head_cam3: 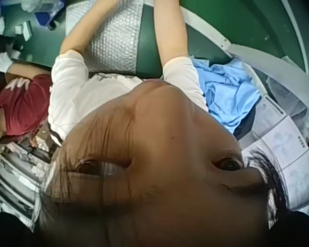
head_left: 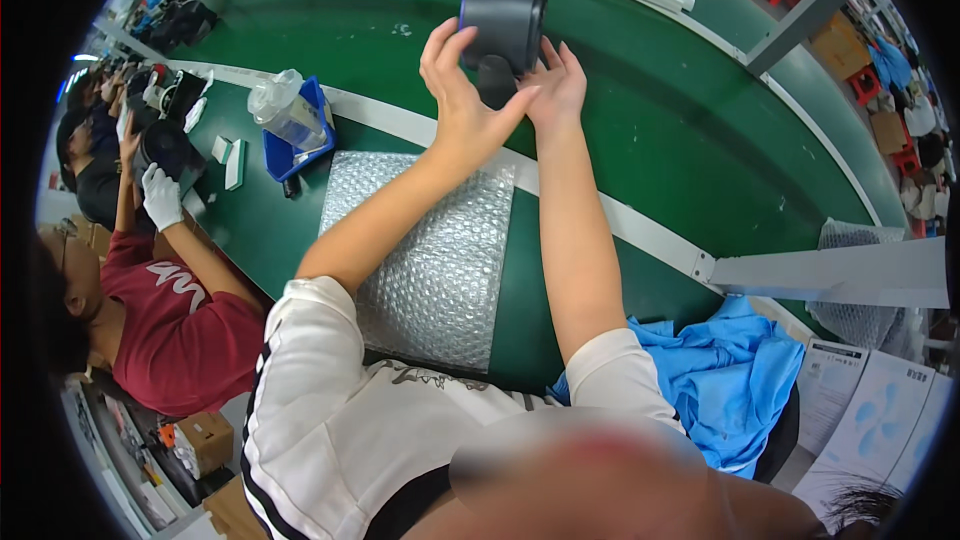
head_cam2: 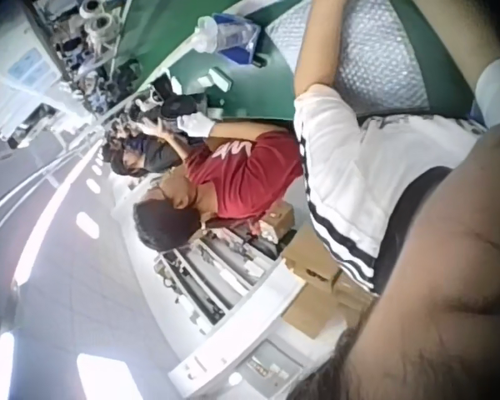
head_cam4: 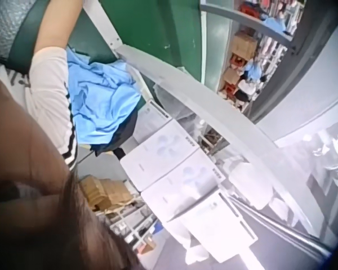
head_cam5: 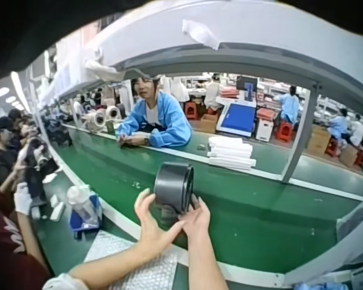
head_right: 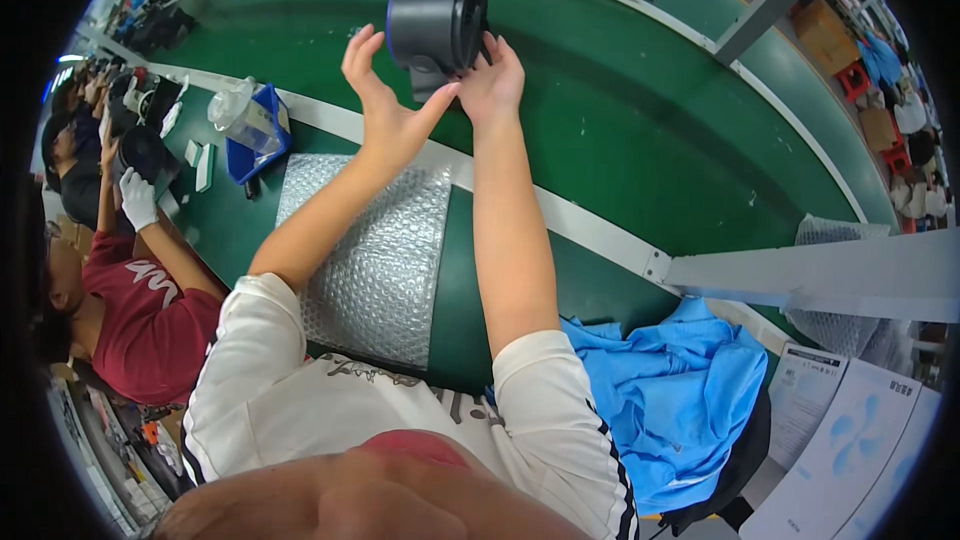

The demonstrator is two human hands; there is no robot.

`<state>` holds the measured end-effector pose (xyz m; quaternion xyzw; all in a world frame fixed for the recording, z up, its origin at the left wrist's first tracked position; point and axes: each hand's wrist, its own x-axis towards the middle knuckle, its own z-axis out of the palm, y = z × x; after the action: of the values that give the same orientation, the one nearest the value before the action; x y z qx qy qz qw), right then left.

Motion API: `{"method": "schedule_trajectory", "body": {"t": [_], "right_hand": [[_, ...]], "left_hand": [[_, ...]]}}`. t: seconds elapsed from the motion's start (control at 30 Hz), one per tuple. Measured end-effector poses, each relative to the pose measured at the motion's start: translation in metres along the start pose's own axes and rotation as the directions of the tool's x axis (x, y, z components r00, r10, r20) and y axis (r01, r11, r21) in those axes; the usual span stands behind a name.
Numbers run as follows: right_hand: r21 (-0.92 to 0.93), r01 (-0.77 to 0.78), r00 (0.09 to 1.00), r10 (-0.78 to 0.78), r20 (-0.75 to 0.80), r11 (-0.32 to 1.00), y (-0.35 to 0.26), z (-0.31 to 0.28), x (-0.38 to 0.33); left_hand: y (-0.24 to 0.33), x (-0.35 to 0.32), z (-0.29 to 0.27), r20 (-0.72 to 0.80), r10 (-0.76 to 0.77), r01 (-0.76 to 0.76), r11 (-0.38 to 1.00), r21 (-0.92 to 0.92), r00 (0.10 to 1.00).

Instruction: The person packages desk fans by taking them from the assembly line, wrapping them individually into bubble wrap sleeves, and opening a new stack of bubble wrap sleeves.

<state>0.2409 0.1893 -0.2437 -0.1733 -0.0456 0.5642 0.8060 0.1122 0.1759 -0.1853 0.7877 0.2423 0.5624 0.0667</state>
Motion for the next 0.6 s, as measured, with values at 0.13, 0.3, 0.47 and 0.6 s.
{"method": "schedule_trajectory", "body": {"t": [0.13,0.3,0.47,0.6], "right_hand": [[0.056,-0.085,0.996,0.084,0.020,0.995,0.002,-0.003,0.006],[0.066,-0.076,0.995,0.071,0.068,0.995,0.004,-0.008,0.009],[-0.028,-0.032,0.997,0.033,0.063,0.999,0.016,0.012,-0.006],[-0.018,-0.054,0.970,0.057,0.235,0.998,0.020,0.018,-0.007]], "left_hand": [[-0.042,-0.037,0.029,0.059,-0.207,0.199,0.973,0.113,0.977],[-0.050,-0.042,0.043,0.306,-0.425,0.516,0.779,-0.357,0.852],[-0.041,-0.036,0.031,0.176,-0.452,0.481,0.855,-0.195,0.875],[-0.050,-0.028,0.026,0.089,-0.448,0.452,0.836,-0.310,0.890]]}}
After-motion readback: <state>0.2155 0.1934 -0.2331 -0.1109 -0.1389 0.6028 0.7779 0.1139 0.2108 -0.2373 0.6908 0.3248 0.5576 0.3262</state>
